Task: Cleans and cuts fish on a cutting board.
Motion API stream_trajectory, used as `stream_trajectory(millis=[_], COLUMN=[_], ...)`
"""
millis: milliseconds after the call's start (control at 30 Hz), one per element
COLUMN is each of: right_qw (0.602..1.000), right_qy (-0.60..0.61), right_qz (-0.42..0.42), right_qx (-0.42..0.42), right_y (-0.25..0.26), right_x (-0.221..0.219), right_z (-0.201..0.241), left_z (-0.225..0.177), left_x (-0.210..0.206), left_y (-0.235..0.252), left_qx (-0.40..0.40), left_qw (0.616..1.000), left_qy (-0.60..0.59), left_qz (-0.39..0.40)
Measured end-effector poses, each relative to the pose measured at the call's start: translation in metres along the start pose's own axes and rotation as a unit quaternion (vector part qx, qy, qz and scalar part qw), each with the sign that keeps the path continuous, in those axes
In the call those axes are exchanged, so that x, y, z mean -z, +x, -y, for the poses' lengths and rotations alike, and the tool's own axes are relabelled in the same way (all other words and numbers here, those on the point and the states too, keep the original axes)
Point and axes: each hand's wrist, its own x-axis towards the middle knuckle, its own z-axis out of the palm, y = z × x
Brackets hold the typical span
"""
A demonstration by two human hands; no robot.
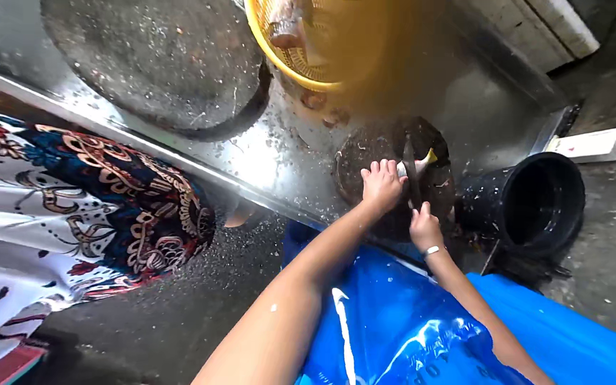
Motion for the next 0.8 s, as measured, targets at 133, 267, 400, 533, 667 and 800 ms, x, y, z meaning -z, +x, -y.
stream_trajectory(millis=[133,267,400,533,667,800], right_qw=[0.998,0.986,0.997,0.999,0.998,0.995], right_qy=[-0.030,-0.067,-0.035,-0.025,-0.044,-0.080], right_qz=[0.045,0.137,0.063,0.039,0.028,0.051], right_qx=[-0.015,-0.060,-0.029,0.011,0.026,0.011], right_y=[-0.041,-0.119,-0.123,-0.086,-0.070,-0.087], right_x=[0.000,0.022,0.036,0.026,0.010,0.022], right_z=[-0.030,-0.066,-0.044,-0.008,0.004,0.006], left_z=[0.001,0.017,0.036,0.030,0.025,0.025], left_x=[0.000,0.006,0.000,-0.006,-0.007,-0.004], left_y=[-0.003,-0.007,-0.025,-0.030,-0.027,-0.026], left_qx=[0.013,-0.010,-0.041,-0.022,-0.005,0.005], left_qw=[1.000,0.995,0.989,0.994,0.996,0.996], left_qy=[-0.012,-0.102,-0.130,-0.095,-0.072,-0.082], left_qz=[0.000,-0.020,-0.065,-0.058,-0.048,-0.040])
